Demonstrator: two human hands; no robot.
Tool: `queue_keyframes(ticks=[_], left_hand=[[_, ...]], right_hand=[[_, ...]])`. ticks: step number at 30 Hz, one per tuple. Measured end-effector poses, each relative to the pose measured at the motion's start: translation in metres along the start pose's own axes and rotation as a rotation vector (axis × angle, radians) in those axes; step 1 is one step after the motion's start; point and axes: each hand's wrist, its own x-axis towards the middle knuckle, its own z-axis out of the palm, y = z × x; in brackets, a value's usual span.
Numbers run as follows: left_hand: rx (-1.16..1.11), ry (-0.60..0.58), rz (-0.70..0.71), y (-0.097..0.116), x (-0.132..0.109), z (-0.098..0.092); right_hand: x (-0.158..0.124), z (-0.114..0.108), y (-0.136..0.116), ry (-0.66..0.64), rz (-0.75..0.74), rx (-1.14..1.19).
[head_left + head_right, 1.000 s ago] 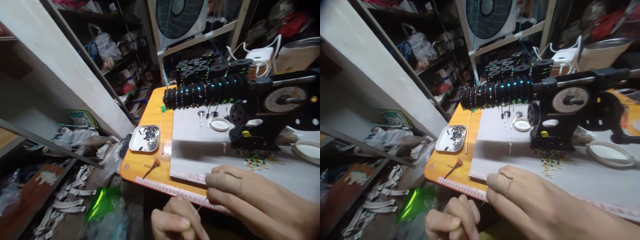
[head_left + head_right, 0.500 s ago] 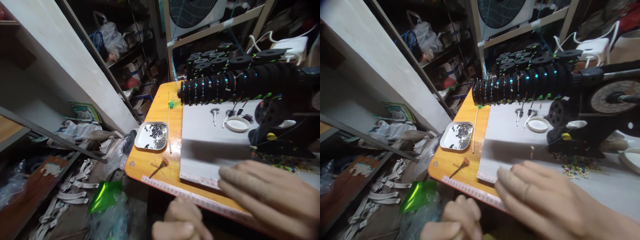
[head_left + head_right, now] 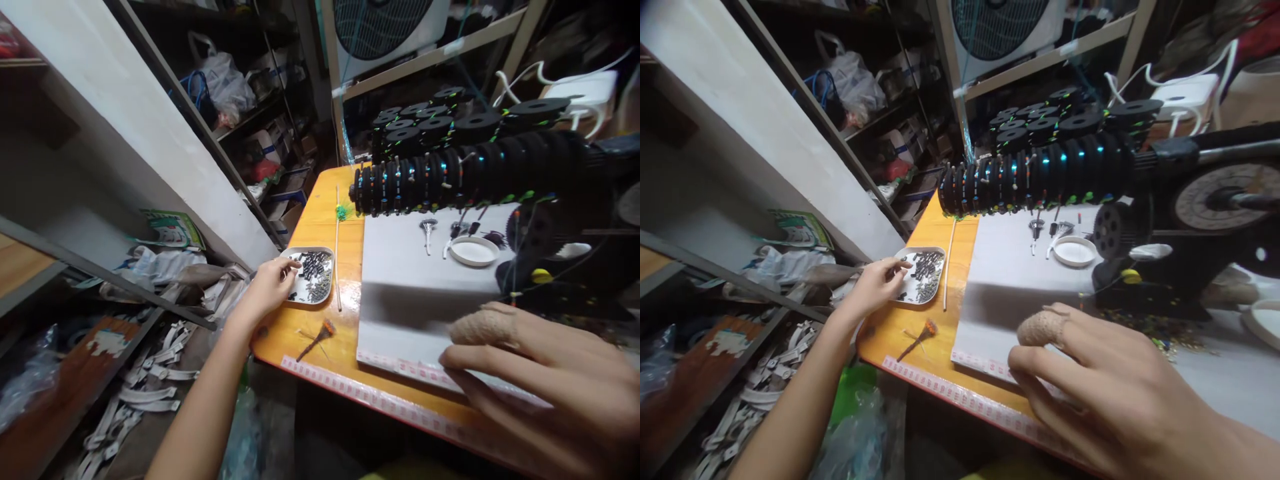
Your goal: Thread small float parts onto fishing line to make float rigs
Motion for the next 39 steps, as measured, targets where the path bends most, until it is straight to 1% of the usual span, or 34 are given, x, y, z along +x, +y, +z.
queue_keyframes(ticks=[2, 3, 5, 7, 8, 10, 11, 13, 14, 16, 17, 18, 19, 21, 24, 27, 33, 39], left_hand=[[0.019, -0.094, -0.003, -0.001, 0.009, 0.004], [0.021, -0.113, -0.011, 0.0, 0.012, 0.005], [0.007, -0.089, -0.037, 0.004, 0.014, 0.005], [-0.039, 0.001, -0.065, 0.016, 0.008, 0.003], [-0.074, 0.056, -0.079, 0.026, 0.002, 0.004], [-0.172, 0.163, -0.107, 0.053, -0.017, 0.008], [-0.237, 0.178, -0.122, 0.069, -0.029, 0.013], [-0.38, 0.184, -0.131, 0.102, -0.056, 0.03], [-0.5, 0.16, -0.147, 0.118, -0.068, 0.04], [-1.089, 0.12, -0.334, 0.144, -0.087, 0.061], [-1.293, 0.111, -0.396, 0.154, -0.093, 0.07], [-1.467, 0.094, -0.439, 0.162, -0.097, 0.078], [-1.591, 0.093, -0.468, 0.168, -0.099, 0.085], [-1.746, 0.11, -0.494, 0.176, -0.1, 0.093], [-1.844, 0.154, -0.539, 0.182, -0.101, 0.099], [-1.868, 0.173, -0.556, 0.185, -0.103, 0.102], [-1.87, 0.113, -0.517, 0.184, -0.106, 0.103], [-1.862, 0.111, -0.513, 0.183, -0.107, 0.102]], right_hand=[[-0.002, -0.002, 0.0, -0.052, -0.029, 0.009], [-0.003, -0.003, 0.0, -0.063, -0.033, 0.019], [-0.002, -0.007, -0.002, -0.049, -0.016, 0.053], [0.001, -0.01, -0.005, -0.044, 0.012, 0.104], [0.003, -0.012, -0.006, -0.044, 0.03, 0.127], [0.007, -0.016, -0.009, -0.039, 0.066, 0.165], [0.009, -0.017, -0.01, -0.033, 0.079, 0.176], [0.011, -0.02, -0.012, -0.012, 0.093, 0.185], [0.012, -0.021, -0.013, -0.002, 0.101, 0.183], [0.012, -0.023, -0.015, 0.005, 0.116, 0.177], [0.012, -0.024, -0.017, 0.004, 0.126, 0.178], [0.012, -0.024, -0.018, -0.001, 0.136, 0.183], [0.012, -0.025, -0.019, -0.007, 0.145, 0.19], [0.011, -0.024, -0.021, -0.013, 0.162, 0.203], [0.01, -0.024, -0.022, -0.015, 0.181, 0.203], [0.009, -0.024, -0.023, -0.021, 0.18, 0.193], [0.009, -0.026, -0.024, -0.045, 0.168, 0.204], [0.009, -0.027, -0.022, -0.049, 0.162, 0.188]])
